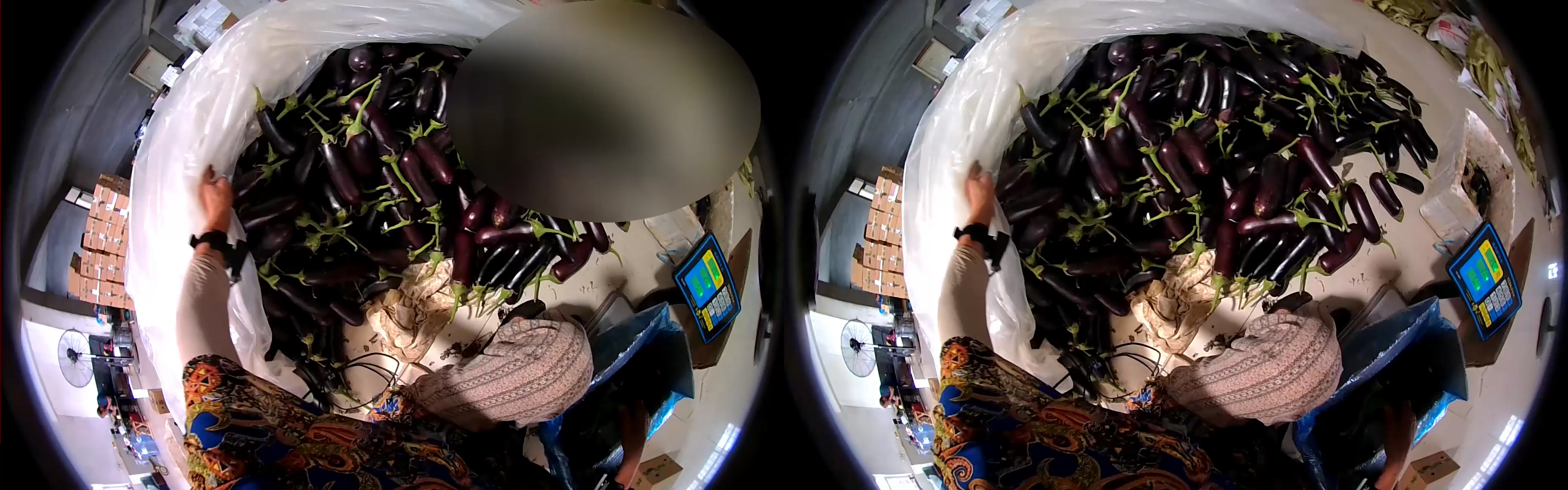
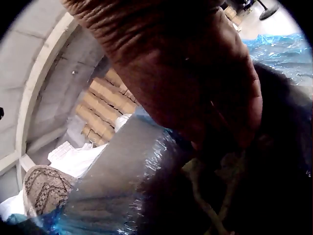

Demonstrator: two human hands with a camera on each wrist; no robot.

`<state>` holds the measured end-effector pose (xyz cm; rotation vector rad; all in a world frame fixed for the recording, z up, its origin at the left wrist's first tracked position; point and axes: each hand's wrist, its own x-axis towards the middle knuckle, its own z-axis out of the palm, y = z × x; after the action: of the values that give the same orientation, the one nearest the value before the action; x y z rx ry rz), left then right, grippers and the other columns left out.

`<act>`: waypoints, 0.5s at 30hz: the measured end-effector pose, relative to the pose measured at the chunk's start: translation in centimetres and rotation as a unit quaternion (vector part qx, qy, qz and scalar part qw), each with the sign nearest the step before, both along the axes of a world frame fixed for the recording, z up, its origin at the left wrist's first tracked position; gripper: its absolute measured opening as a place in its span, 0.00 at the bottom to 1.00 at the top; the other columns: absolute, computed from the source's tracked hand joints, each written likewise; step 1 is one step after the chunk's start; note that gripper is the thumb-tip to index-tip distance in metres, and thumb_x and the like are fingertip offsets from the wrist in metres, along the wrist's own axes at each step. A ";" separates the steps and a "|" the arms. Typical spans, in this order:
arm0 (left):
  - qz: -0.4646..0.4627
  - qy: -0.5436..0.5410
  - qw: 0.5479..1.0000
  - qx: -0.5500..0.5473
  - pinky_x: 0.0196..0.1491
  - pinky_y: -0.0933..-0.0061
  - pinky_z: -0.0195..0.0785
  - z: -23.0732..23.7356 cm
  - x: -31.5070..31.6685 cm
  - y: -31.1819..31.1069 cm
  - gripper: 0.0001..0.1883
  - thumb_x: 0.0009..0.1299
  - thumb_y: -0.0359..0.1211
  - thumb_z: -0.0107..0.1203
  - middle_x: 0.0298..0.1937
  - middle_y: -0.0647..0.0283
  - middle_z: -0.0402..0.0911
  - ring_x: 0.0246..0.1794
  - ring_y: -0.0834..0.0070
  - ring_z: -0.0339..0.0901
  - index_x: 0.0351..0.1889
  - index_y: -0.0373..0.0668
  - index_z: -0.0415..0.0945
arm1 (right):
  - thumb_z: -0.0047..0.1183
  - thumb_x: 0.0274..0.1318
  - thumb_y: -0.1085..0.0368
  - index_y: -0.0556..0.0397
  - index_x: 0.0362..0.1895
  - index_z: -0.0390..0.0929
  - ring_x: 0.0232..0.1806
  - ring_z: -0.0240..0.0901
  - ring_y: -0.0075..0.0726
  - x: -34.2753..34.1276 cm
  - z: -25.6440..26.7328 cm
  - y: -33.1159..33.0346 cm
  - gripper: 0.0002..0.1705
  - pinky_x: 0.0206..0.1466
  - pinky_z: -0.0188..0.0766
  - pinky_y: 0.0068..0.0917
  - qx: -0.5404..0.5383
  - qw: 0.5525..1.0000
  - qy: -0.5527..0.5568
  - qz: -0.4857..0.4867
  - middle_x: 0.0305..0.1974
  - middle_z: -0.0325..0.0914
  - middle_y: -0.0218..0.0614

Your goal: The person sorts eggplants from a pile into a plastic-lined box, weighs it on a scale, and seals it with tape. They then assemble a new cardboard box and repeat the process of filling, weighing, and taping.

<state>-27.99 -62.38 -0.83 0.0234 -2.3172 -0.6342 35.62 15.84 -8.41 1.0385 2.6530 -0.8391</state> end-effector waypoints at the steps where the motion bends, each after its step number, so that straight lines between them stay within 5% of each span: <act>1: 0.046 0.003 0.994 -0.104 0.59 0.67 0.67 1.9 -0.9 -3.3 0.26 0.62 0.30 0.49 0.55 0.39 0.78 0.55 0.54 0.78 0.60 0.28 0.71 | 0.55 0.58 0.61 0.61 0.51 0.76 0.44 0.75 0.67 0.1 -0.4 0.1 0.20 0.46 0.70 0.51 0.014 0.999 0.030 0.013 0.42 0.80 0.58; 2: 0.092 0.004 0.974 -0.208 0.59 0.66 0.67 2.9 -1.3 -6.1 0.27 0.62 0.32 0.49 0.54 0.39 0.79 0.55 0.53 0.78 0.60 0.29 0.71 | 0.55 0.58 0.62 0.61 0.51 0.76 0.45 0.75 0.66 -0.1 -0.7 0.4 0.20 0.47 0.70 0.50 -0.004 1.000 0.021 0.007 0.43 0.80 0.57; 4: 0.082 -0.055 0.993 -0.072 0.59 0.63 0.67 5.3 0.4 -3.3 0.31 0.58 0.37 0.54 0.53 0.39 0.79 0.53 0.49 0.78 0.60 0.30 0.71 | 0.55 0.58 0.62 0.61 0.51 0.77 0.46 0.75 0.65 -0.1 -0.9 0.8 0.20 0.48 0.69 0.49 -0.035 0.999 0.003 -0.015 0.45 0.80 0.57; 6: 0.105 -0.047 0.991 -0.074 0.57 0.62 0.68 5.0 0.6 -0.5 0.31 0.57 0.39 0.57 0.51 0.38 0.80 0.51 0.49 0.78 0.58 0.30 0.73 | 0.54 0.58 0.62 0.60 0.52 0.77 0.47 0.75 0.62 1.1 -2.5 0.9 0.20 0.50 0.69 0.48 0.014 0.999 0.046 -0.006 0.47 0.79 0.56; 10: -0.059 -0.166 0.984 -0.026 0.53 0.57 0.70 2.4 0.4 4.7 0.27 0.60 0.42 0.61 0.46 0.41 0.82 0.49 0.50 0.79 0.53 0.33 0.77 | 0.51 0.60 0.59 0.59 0.53 0.76 0.49 0.74 0.59 1.1 -2.4 0.4 0.21 0.52 0.68 0.46 -0.024 0.999 0.024 -0.013 0.49 0.78 0.55; 15: -0.082 -0.048 0.991 0.090 0.58 0.59 0.65 0.4 -3.4 13.0 0.33 0.60 0.46 0.63 0.52 0.40 0.79 0.54 0.48 0.76 0.57 0.33 0.72 | 0.50 0.60 0.59 0.58 0.54 0.75 0.41 0.76 0.55 1.7 -2.3 1.2 0.21 0.43 0.71 0.44 -0.078 0.996 -0.021 -0.030 0.43 0.80 0.51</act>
<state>-31.36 -49.35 -0.39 -0.0541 -2.3625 -0.9431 37.34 17.09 -10.68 1.0895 2.4868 -1.0066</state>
